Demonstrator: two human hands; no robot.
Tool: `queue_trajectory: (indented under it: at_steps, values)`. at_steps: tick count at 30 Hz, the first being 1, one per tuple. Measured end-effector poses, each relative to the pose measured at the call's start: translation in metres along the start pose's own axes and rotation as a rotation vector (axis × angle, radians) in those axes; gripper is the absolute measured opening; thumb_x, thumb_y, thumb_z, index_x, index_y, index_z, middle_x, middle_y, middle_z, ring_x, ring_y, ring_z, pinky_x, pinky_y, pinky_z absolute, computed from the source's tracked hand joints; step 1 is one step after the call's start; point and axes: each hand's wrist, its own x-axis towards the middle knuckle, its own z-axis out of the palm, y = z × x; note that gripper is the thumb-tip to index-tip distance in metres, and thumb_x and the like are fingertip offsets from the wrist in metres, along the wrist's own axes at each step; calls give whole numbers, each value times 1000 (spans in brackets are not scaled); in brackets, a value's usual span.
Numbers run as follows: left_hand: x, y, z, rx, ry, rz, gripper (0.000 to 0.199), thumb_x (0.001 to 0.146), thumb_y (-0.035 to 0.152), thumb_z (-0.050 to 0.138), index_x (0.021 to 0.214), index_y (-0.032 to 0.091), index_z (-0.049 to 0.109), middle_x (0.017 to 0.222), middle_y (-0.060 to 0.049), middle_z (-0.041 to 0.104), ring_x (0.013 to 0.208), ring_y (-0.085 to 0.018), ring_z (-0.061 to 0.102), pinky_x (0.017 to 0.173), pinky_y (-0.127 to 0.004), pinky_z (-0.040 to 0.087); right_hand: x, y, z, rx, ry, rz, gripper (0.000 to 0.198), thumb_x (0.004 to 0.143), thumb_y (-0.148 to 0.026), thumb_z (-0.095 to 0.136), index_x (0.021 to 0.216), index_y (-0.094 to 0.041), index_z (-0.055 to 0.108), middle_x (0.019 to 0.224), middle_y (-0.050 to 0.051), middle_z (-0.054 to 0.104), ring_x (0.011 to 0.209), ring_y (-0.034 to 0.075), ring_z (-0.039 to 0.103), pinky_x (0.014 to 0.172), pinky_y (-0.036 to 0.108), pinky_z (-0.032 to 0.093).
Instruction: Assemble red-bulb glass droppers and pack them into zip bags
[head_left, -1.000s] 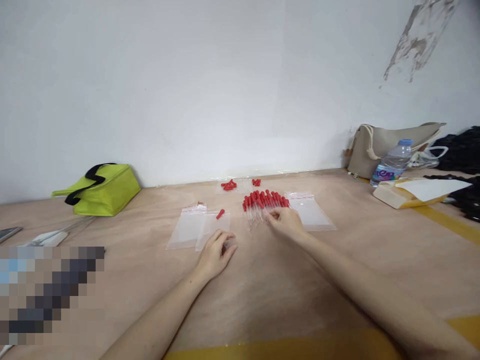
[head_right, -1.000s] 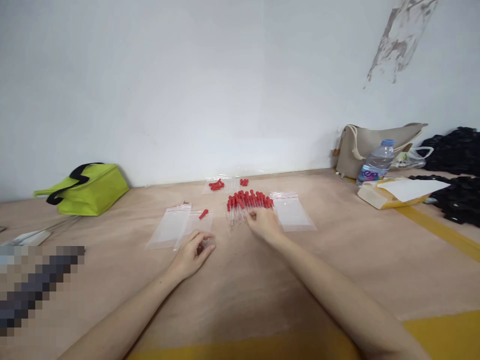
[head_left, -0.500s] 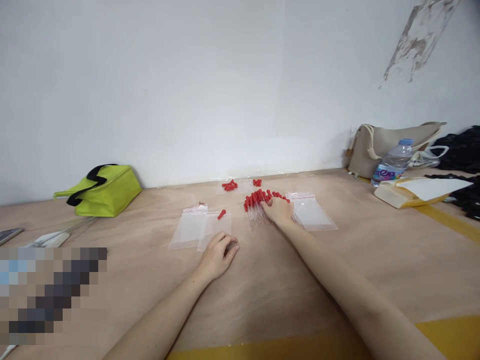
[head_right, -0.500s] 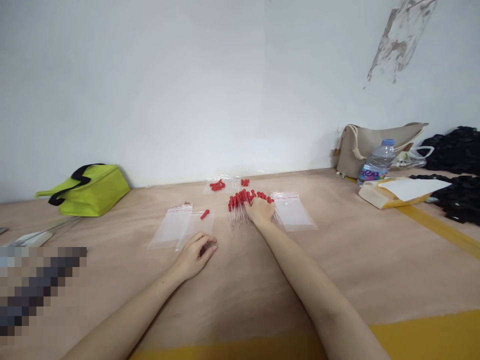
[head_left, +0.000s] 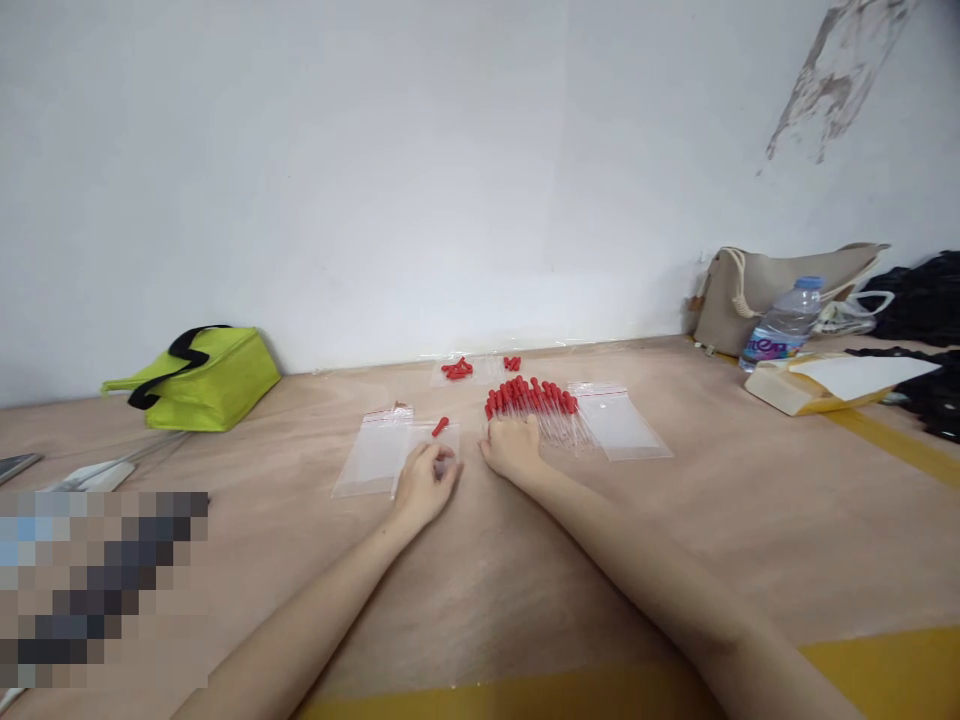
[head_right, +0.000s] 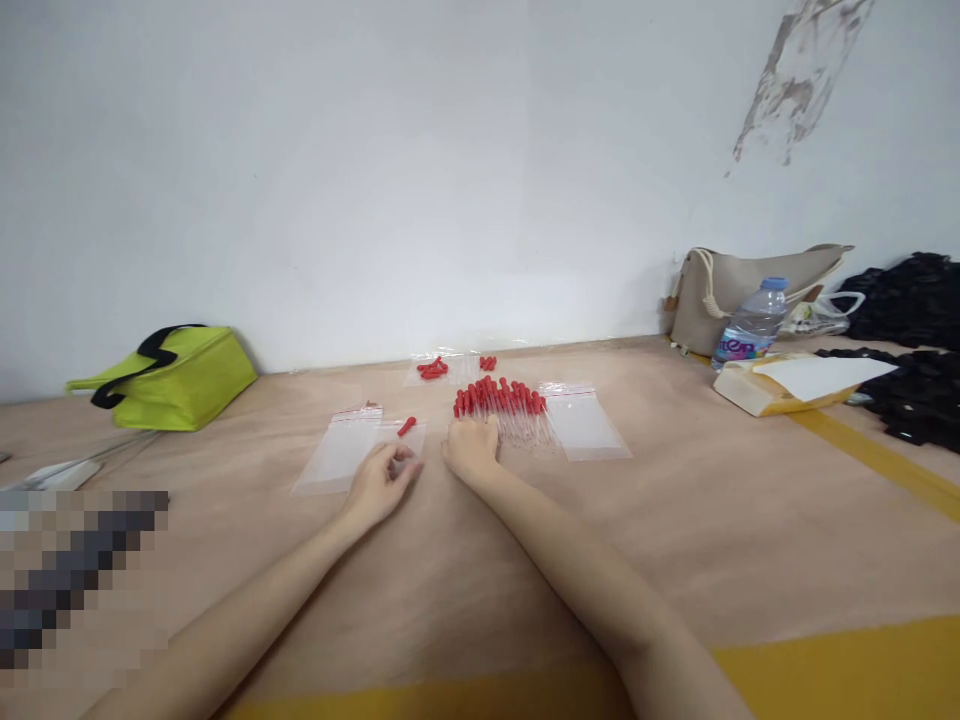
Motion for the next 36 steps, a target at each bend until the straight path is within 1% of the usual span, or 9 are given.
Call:
queue_trajectory:
  at_steps: [4, 9, 13, 17, 19, 22, 25, 32, 36]
  values:
    - [38, -21, 0, 157, 124, -145, 12, 76, 30, 52, 75, 19, 55, 76, -4, 54, 78, -20, 52, 69, -31, 39, 3, -9, -1, -60, -51, -18, 24, 78, -21, 44, 88, -8, 60, 87, 19, 63, 81, 25, 55, 77, 40, 24]
    - [73, -35, 11, 140, 57, -170, 16, 68, 30, 62, 77, 17, 56, 75, -6, 57, 75, -22, 53, 65, -31, 39, 9, -20, 3, -78, -84, -8, 24, 77, -11, 40, 83, -7, 62, 82, 19, 64, 82, 26, 55, 77, 40, 23]
    - [81, -33, 17, 99, 25, -147, 10, 71, 21, 59, 80, 16, 59, 70, -5, 58, 68, -19, 54, 64, -29, 40, 0, -19, 1, -72, -43, -33, 25, 81, -17, 38, 87, -7, 60, 87, 18, 62, 85, 26, 53, 76, 39, 24]
    - [66, -15, 12, 42, 67, -78, 27, 81, 21, 46, 106, 16, 54, 81, -5, 58, 74, -17, 54, 71, -29, 41, -22, 3, -7, -26, 136, -98, 29, 87, -27, 31, 88, -10, 54, 83, 15, 62, 78, 24, 53, 75, 38, 24]
    - [47, -2, 9, -115, 51, -6, 30, 84, 23, 42, 112, 17, 50, 83, -4, 58, 72, -14, 54, 69, -27, 42, -35, 22, -9, 11, 189, -160, 28, 88, -26, 29, 85, -12, 52, 74, 11, 62, 71, 21, 53, 76, 37, 23]
    - [13, 16, 9, -477, -67, -15, 25, 85, 30, 39, 102, 16, 52, 70, -1, 56, 62, -12, 53, 61, -24, 42, -53, 49, -9, 133, 229, -227, 21, 87, -22, 31, 84, -14, 50, 74, 6, 62, 66, 16, 53, 79, 34, 24]
    - [-13, 27, 13, -682, -125, -63, 19, 80, 32, 49, 90, 16, 48, 69, 1, 54, 63, -11, 53, 61, -22, 42, -65, 64, -8, 293, 218, -227, 17, 87, -21, 32, 88, -16, 48, 77, 4, 63, 69, 15, 55, 77, 32, 28]
    - [-22, 25, 21, -775, -109, -151, 25, 71, 31, 61, 73, 17, 40, 68, 3, 49, 62, -9, 53, 57, -19, 40, -73, 60, -8, 469, 154, -334, 21, 86, -20, 36, 102, -19, 49, 96, 6, 62, 88, 16, 55, 77, 30, 35]
    - [-22, 24, 22, -819, -118, -131, 23, 73, 29, 60, 83, 18, 42, 77, 2, 52, 69, -10, 56, 64, -22, 45, -73, 58, -8, 468, 160, -364, 22, 87, -20, 36, 99, -20, 53, 97, 5, 62, 90, 16, 54, 77, 31, 35]
